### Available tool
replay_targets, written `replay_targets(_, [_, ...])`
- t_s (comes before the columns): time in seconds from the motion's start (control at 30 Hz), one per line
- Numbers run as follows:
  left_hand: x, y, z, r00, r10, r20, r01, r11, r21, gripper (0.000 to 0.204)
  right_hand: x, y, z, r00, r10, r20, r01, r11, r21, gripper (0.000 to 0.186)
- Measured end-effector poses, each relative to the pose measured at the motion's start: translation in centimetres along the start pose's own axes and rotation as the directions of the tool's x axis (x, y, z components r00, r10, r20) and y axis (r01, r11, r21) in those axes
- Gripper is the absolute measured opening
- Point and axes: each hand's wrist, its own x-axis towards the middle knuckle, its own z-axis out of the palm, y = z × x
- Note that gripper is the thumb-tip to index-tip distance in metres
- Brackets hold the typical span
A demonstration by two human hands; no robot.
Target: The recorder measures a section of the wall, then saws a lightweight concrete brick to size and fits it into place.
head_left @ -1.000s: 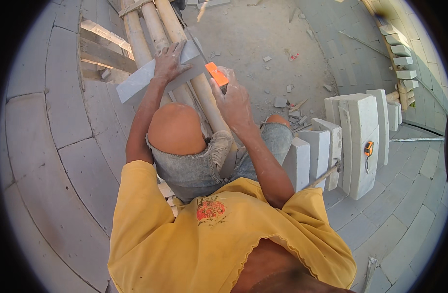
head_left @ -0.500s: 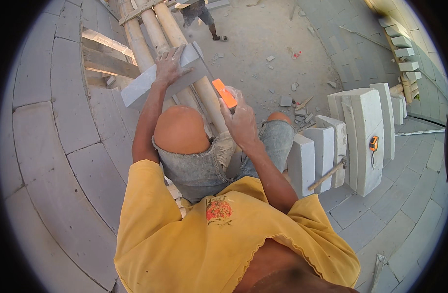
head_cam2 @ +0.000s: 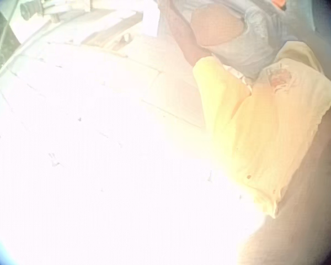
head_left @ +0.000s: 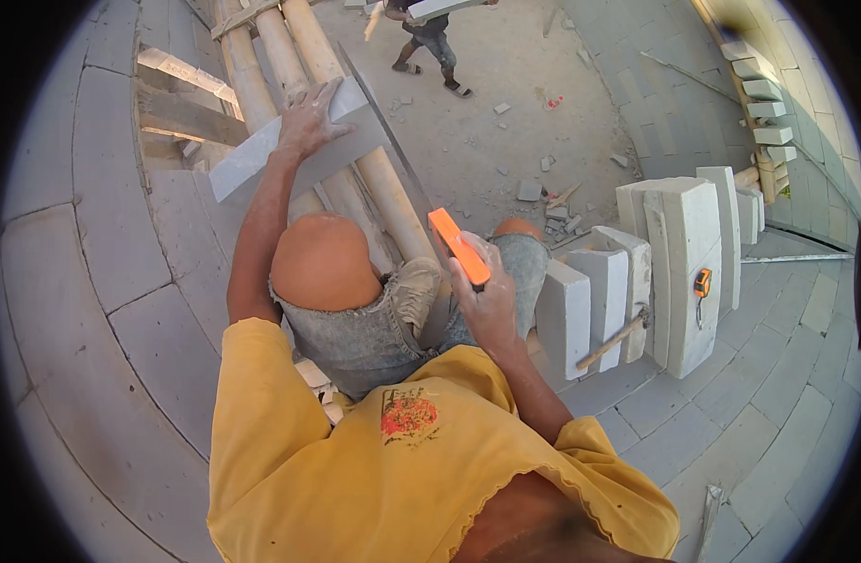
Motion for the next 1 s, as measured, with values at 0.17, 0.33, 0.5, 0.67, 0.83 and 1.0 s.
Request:
replay_targets(0.17, [-2.2,0.7,0.1,0.998,0.044,-0.054,-0.042,0.999,0.031,0.094,3.2,-1.8,0.0,0.996,0.026,0.090,-0.021,0.998,-0.051,0.038])
replay_targets(0.33, [-0.4,1.2,1.6,0.998,0.051,-0.021,-0.051,0.998,-0.021,0.093,10.2,-0.5,4.3,0.976,0.161,0.143,-0.139,0.979,-0.151,0.040])
replay_targets(0.5, [-1.8,0.1,-0.2,1.000,-0.010,0.012,0.009,0.999,0.038,0.095,-3.3,-1.3,-2.3,0.991,0.075,0.111,-0.065,0.994,-0.084,0.039])
replay_targets(0.67, [-0.1,2.0,1.3,0.996,0.071,-0.054,-0.067,0.995,0.074,0.098,9.1,-0.4,3.6,0.978,0.190,0.085,-0.191,0.982,0.000,0.036])
replay_targets(0.83, [-0.8,-0.4,2.0,1.000,0.016,0.004,-0.017,0.999,0.043,0.095,2.1,-0.2,1.9,0.995,0.084,0.047,-0.083,0.996,-0.016,0.038])
replay_targets(1.0, [-1.2,0.5,0.3,0.998,0.053,-0.017,-0.053,0.998,0.032,0.096,-0.5,-1.3,-0.2,0.991,0.112,0.068,-0.111,0.994,-0.012,0.040])
